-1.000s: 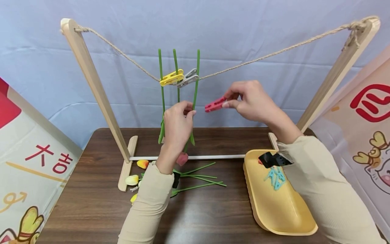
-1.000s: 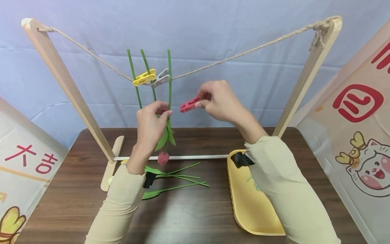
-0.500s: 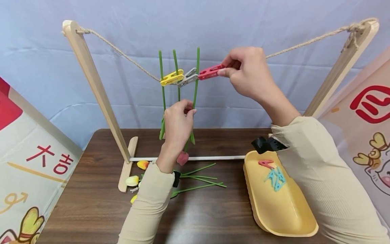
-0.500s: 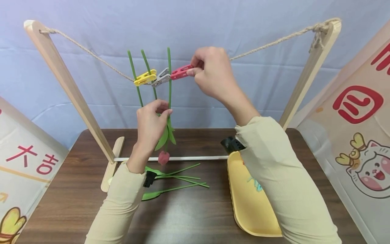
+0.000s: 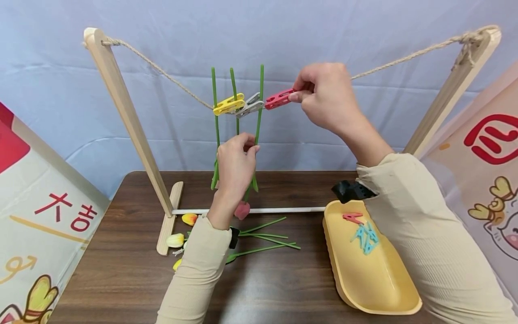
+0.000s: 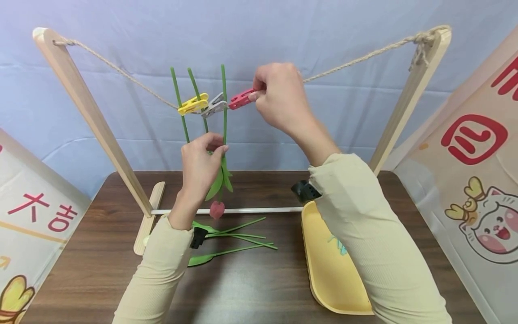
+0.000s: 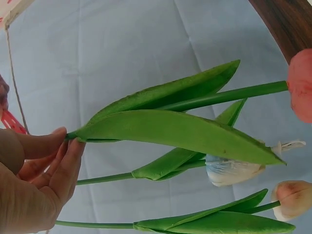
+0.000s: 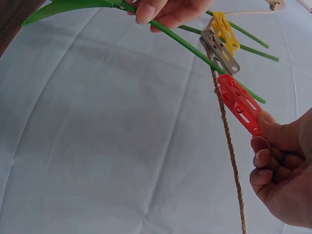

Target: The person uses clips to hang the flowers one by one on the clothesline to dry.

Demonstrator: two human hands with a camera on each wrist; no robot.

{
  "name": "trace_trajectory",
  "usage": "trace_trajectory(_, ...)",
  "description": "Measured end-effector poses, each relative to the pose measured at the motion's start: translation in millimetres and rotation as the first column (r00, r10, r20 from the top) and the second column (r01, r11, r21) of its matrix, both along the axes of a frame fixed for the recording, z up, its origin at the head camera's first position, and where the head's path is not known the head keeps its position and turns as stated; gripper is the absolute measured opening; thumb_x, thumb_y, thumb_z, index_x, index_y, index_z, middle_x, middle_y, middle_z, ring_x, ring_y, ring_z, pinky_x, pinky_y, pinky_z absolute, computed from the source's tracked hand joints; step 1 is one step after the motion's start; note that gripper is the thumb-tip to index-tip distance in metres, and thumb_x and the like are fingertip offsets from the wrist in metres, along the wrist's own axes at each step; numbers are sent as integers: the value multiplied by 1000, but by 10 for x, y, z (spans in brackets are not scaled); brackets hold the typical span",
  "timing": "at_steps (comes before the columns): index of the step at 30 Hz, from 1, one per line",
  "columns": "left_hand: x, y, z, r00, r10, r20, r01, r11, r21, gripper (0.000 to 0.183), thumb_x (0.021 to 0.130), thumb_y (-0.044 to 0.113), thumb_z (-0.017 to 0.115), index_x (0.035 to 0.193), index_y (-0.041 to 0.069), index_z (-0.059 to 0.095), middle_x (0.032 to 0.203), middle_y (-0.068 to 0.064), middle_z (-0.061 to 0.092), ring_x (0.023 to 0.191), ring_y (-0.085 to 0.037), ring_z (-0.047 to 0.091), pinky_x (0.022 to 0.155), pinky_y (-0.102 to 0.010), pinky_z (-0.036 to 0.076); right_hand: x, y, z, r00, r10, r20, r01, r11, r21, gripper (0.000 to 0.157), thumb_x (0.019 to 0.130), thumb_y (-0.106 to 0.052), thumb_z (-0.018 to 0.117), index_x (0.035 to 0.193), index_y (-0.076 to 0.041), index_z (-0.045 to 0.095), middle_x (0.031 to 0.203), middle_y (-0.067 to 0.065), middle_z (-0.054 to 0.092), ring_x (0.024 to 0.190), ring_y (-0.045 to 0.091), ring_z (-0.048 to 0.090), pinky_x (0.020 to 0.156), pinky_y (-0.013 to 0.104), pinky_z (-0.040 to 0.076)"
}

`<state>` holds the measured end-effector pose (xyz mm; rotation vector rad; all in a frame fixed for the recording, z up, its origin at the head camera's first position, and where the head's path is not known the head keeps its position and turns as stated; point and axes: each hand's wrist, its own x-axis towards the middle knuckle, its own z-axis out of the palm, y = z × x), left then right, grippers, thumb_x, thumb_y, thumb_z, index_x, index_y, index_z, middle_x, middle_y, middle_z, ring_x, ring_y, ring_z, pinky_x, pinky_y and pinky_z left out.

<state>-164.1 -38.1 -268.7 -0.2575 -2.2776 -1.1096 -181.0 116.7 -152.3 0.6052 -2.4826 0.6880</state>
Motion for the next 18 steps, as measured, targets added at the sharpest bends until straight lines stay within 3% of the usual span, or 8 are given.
trace_trajectory(10,-21,-7,-26,1000,-4,-11,4,1000,-3,10,82,6,67,89,-1,69,83,-10,68,75,-20,63,72,-35,47,-54,-97,-21,998,20,55,-25,995,94,11,82,-1,60,74,4,67,69,16,62,65,29,51,59,32,34)
trace_trajectory(18,-41,-16,-46,999,-32,-26,32,999,-14,7,82,5,67,86,0,70,79,-10,68,71,-20,64,67,-33,49,-56,-140,-34,996,36,78,-44,994,103,12,81,2,59,73,4,68,68,16,63,68,30,53,62,35,36)
